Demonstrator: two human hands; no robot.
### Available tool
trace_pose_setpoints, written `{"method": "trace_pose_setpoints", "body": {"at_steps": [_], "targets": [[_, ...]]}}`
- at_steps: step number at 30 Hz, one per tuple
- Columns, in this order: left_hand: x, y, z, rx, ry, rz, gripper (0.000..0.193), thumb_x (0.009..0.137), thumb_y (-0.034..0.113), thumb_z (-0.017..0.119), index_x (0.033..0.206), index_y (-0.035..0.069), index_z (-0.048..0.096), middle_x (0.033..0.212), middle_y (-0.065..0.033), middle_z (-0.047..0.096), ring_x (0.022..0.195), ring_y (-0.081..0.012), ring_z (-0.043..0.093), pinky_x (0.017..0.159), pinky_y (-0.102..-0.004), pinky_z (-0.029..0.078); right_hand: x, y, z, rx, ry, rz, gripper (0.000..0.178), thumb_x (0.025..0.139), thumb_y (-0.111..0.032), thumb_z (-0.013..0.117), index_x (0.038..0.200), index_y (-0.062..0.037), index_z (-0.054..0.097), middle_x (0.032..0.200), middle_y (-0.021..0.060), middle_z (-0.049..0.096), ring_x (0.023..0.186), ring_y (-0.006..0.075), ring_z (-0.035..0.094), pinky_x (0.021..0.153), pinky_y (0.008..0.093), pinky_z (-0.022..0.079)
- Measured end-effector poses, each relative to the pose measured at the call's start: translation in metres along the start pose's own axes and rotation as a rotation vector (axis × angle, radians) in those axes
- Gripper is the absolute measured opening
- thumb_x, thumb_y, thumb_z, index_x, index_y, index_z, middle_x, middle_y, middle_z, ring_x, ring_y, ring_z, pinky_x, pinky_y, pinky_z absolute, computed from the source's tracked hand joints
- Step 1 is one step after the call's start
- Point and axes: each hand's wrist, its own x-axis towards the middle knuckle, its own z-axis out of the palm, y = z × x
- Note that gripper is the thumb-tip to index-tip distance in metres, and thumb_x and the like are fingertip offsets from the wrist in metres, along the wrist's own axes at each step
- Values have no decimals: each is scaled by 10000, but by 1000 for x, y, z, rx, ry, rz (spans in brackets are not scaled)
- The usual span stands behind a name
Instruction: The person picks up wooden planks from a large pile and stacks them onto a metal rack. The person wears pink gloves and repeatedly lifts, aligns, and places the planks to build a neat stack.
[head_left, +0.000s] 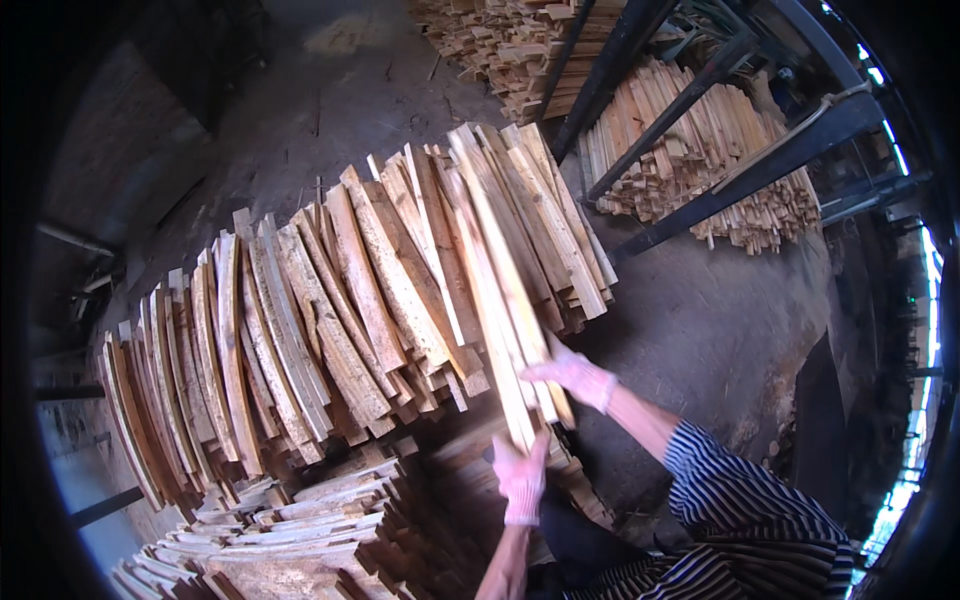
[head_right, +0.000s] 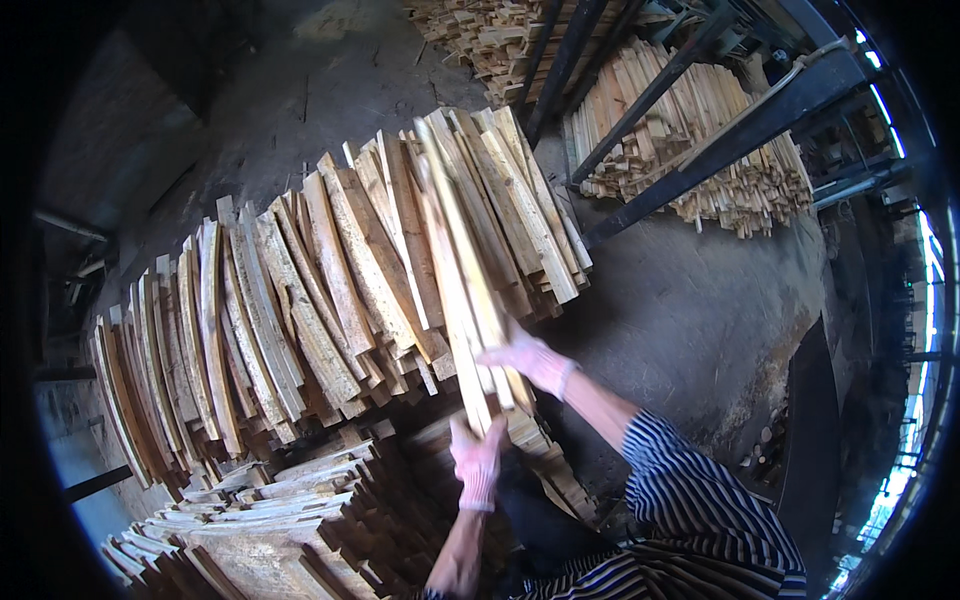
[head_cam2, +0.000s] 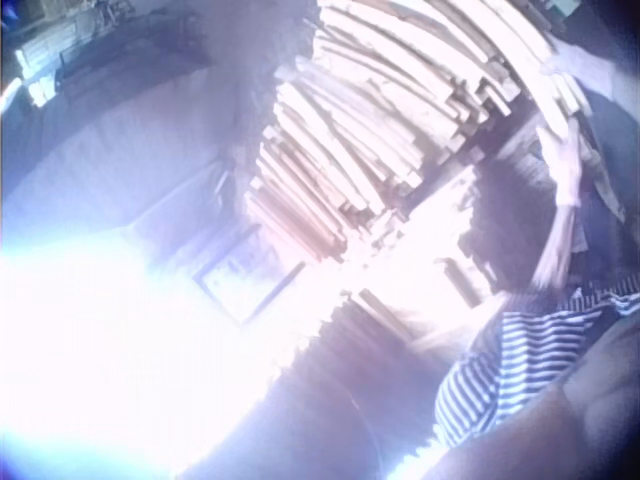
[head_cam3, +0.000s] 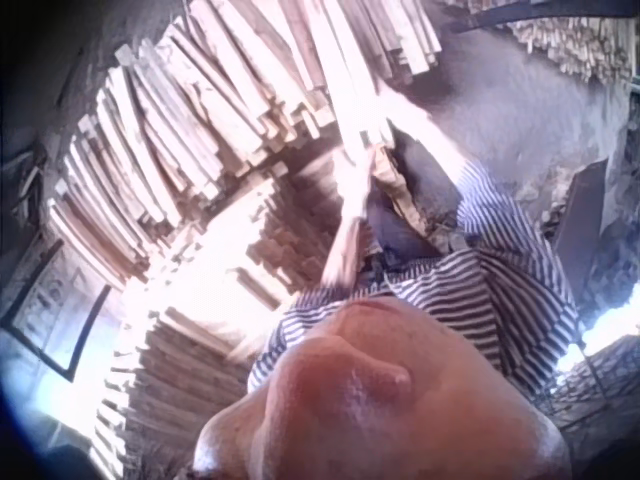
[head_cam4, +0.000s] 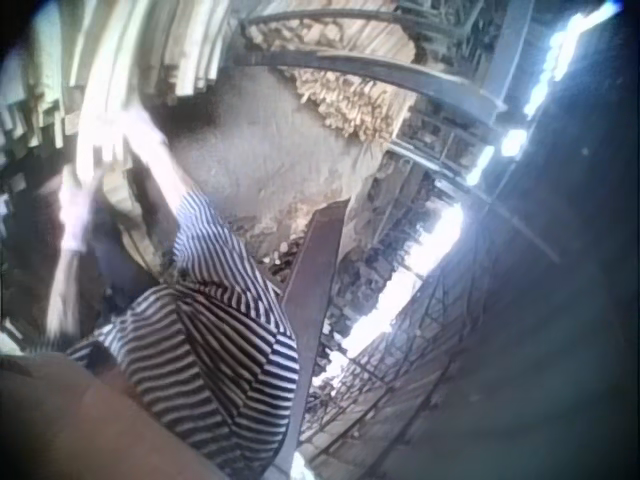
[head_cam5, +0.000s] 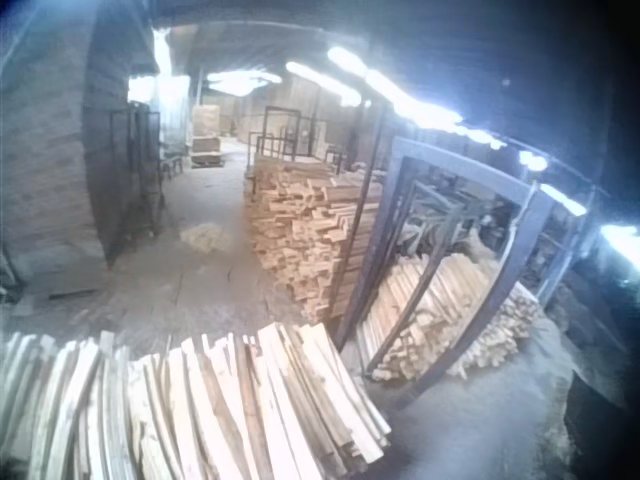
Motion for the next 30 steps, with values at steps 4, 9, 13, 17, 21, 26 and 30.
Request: {"method": "trace_pose_setpoints", "body": {"at_steps": [4, 9, 13, 17, 21, 26, 30], "targets": [[-9, -50, -1, -669, -275, -119, 498, 951, 379, 679, 1265, 11, 563, 1199, -124, 651, 975, -224, 683, 865, -357, 558, -88, 33, 3, 442, -81, 231, 745, 833, -109, 789, 1464, -27, 401, 1258, 113, 629, 1125, 215, 638, 1035, 356, 502], [45, -4, 6, -1084, -847, -336, 494, 956, 335, 681, 1320, 20, 568, 1141, -149, 699, 994, -248, 704, 875, -387, 591, -109, 41, 29, -94, 158, 269, 813, 790, -186, 849, 1444, -10, 399, 1223, 148, 635, 1193, 238, 595, 993, 326, 500], [4, 8, -17, -1111, -773, -329, 342, 936, 184, 702, 1193, -25, 621, 1006, -158, 718, 850, -252, 719, 774, -366, 613, -149, 23, 41, 74, 89, 214, 680, 824, -94, 795, 1386, 10, 426, 1183, 146, 631, 1067, 245, 650, 906, 367, 556], [-73, -12, -47, -1048, -562, -107, 416, 874, 153, 759, 1222, -23, 613, 1060, -124, 704, 907, -213, 700, 823, -349, 588, -223, 21, 68, 24, 31, 98, 741, 766, -124, 854, 1361, 16, 436, 1203, 152, 626, 1092, 241, 644, 910, 346, 553], [-179, -22, -92, -1037, -294, 192, 584, 803, 189, 857, 1254, 2, 537, 1065, -94, 680, 937, -164, 664, 857, -320, 566, -296, 19, 93, -90, -199, -114, 843, 719, -79, 879, 1412, -60, 398, 1288, 88, 568, 1173, 209, 585, 983, 359, 526], [-311, -86, -194, -824, -45, 566, 1082, 644, 313, 953, 1481, 9, 338, 1348, -107, 547, 1246, -199, 520, 1077, -384, 438, -372, 36, 151, -262, -613, -360, 1072, 668, -126, 940, 1504, -83, 270, 1402, 133, 513, 1235, 251, 557, 1055, 395, 486], [-417, -90, -332, -1037, 25, 730, 893, 736, 173, 884, 1455, 16, 378, 1244, -102, 620, 1137, -202, 595, 960, -357, 524, -434, 37, 260, -451, -793, -521, 1010, 678, -176, 908, 1467, -77, 286, 1319, 122, 536, 1162, 262, 584, 986, 412, 509]]}}
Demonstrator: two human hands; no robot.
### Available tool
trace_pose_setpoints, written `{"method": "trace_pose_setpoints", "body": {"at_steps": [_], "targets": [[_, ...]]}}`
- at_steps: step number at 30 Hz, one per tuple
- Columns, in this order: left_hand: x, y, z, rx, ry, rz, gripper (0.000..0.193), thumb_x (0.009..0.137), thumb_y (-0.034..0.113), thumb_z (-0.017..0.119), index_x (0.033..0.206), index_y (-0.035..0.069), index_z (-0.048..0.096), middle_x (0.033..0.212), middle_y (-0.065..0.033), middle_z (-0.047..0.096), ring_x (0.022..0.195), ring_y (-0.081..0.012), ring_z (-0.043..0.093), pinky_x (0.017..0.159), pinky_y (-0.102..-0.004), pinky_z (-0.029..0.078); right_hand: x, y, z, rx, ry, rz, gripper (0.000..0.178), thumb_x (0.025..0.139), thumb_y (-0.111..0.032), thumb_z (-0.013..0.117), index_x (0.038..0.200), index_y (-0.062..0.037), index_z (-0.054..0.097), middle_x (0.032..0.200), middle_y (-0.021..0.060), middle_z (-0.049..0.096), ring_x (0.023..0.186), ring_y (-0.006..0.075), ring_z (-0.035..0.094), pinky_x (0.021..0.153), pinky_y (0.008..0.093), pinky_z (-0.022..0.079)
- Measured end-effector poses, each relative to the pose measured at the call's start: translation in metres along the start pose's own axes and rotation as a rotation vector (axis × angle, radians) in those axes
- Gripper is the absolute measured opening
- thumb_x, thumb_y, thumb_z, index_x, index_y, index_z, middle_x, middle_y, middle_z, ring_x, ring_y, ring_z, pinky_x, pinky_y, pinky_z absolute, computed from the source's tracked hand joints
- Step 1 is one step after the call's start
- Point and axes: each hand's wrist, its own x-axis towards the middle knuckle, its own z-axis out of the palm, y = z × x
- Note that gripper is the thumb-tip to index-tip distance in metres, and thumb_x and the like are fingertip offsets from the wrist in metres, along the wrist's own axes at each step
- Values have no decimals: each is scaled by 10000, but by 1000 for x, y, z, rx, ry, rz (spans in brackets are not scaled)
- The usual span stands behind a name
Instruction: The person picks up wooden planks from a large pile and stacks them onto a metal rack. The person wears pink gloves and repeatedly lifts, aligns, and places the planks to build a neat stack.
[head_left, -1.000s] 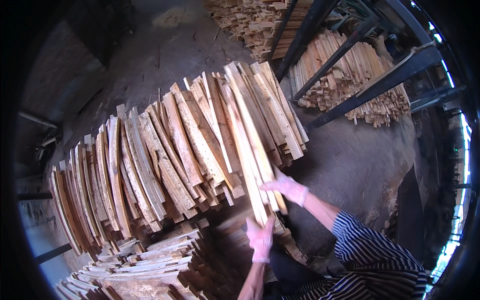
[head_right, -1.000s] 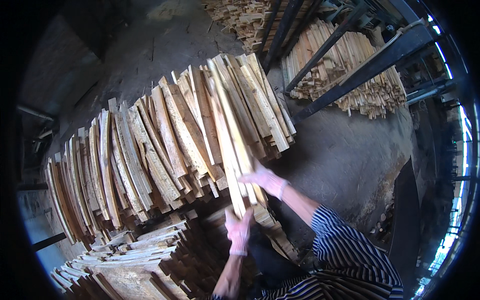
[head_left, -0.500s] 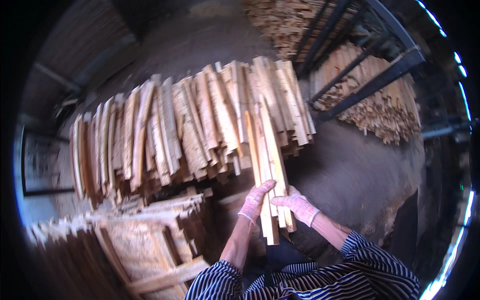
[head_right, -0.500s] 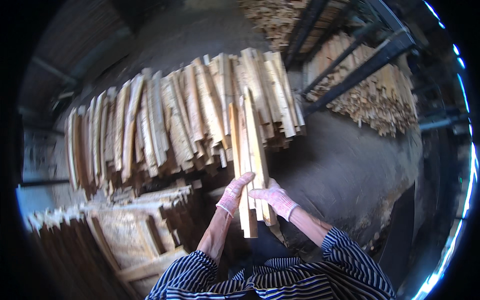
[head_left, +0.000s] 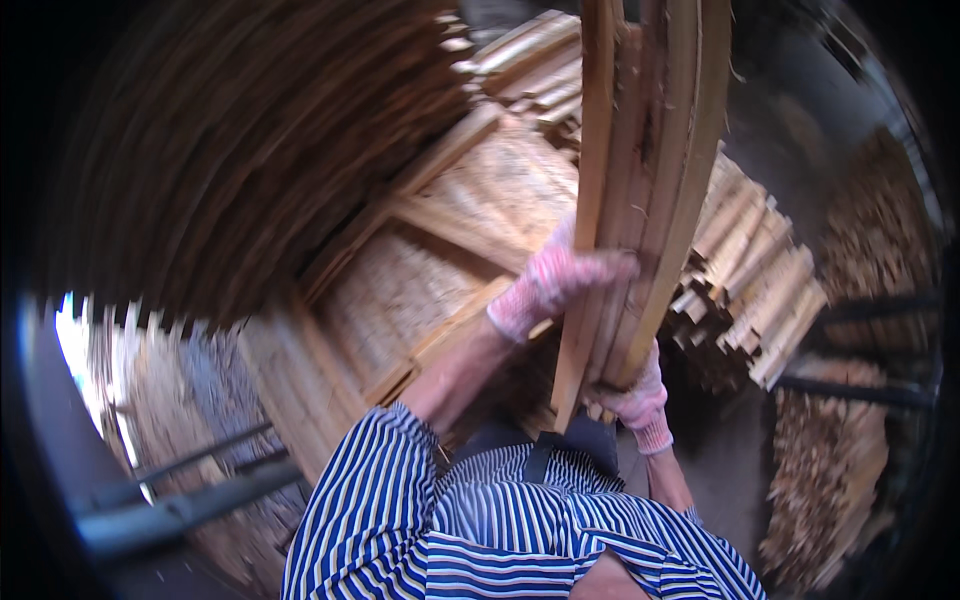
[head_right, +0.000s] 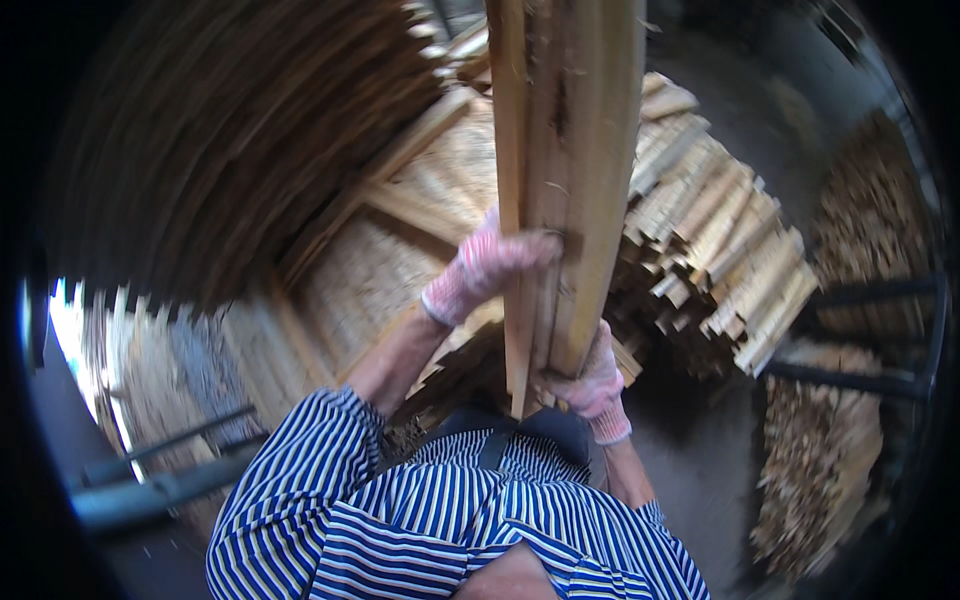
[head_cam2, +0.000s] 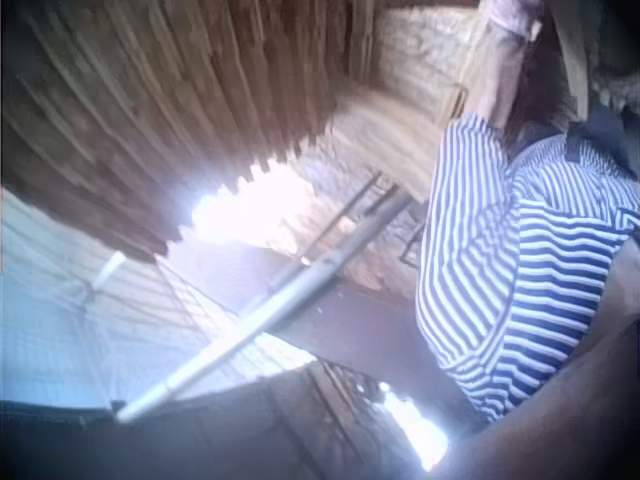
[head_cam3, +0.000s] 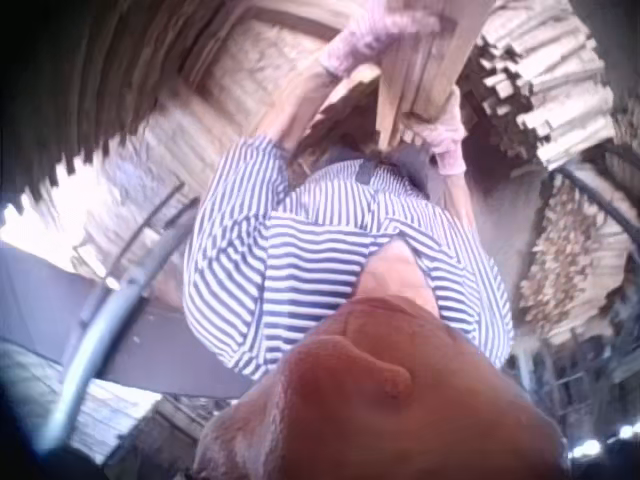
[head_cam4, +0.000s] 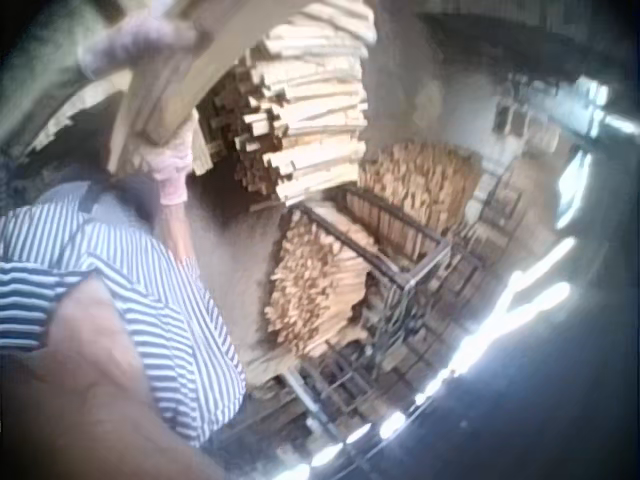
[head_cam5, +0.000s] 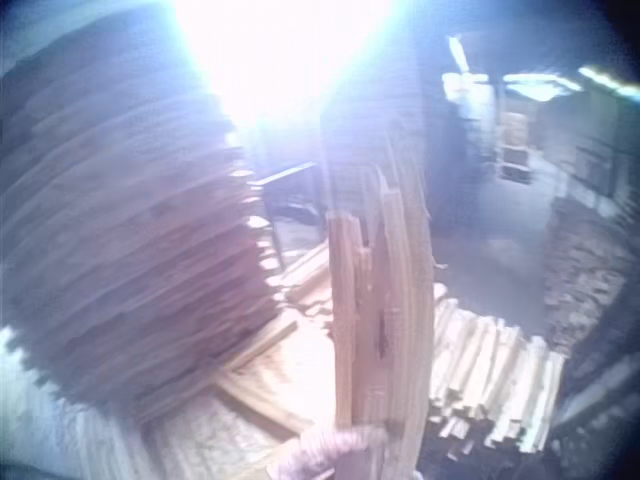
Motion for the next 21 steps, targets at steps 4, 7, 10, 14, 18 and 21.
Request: {"method": "trace_pose_setpoints", "body": {"at_steps": [4, 7, 10, 14, 18, 21], "targets": [[-81, 92, -51, 445, 277, 407, 665, 738, 110, 878, 1309, 24, 549, 1140, -92, 675, 1015, -208, 660, 889, -347, 559, 61, -57, 109, 67, -239, 64, 897, 715, -167, 880, 1420, -112, 327, 1250, 128, 576, 1129, 260, 596, 1020, 413, 488], [-135, 127, -95, 475, 356, 515, 665, 724, 104, 887, 1295, 31, 554, 1163, -75, 674, 1052, -180, 643, 892, -343, 564, 112, -92, 184, 411, -465, -84, 818, 729, -82, 854, 1391, -101, 374, 1245, 129, 592, 1143, 238, 582, 1017, 405, 498], [-208, 148, -124, 795, 480, 547, 666, 725, 65, 878, 1307, 49, 553, 1180, -51, 671, 1072, -171, 638, 911, -343, 566, 152, -97, 266, 280, -597, -257, 840, 694, -78, 869, 1383, -89, 389, 1230, 100, 597, 1150, 212, 570, 991, 365, 511], [-252, 124, -201, 683, 471, 390, 698, 702, 42, 891, 1323, 63, 572, 1220, -44, 678, 1071, -161, 649, 933, -345, 559, 159, -76, 330, 31, -610, -354, 801, 718, -157, 857, 1378, -91, 408, 1241, 86, 597, 1085, 229, 596, 951, 362, 526], [-231, 104, -242, 828, 569, 378, 610, 736, 118, 870, 1286, 56, 612, 1193, -42, 699, 1063, -151, 658, 892, -334, 560, 210, -17, 332, -267, -609, -353, 808, 728, -252, 860, 1376, -78, 412, 1258, 124, 598, 1098, 292, 599, 964, 394, 520], [-241, 109, -255, 690, 631, 470, 466, 793, 101, 795, 1233, 55, 648, 1162, -57, 707, 1043, -169, 663, 860, -332, 560, 211, -34, 343, -455, -512, -530, 859, 712, -271, 875, 1396, -68, 397, 1258, 160, 606, 1109, 331, 605, 983, 406, 512]]}}
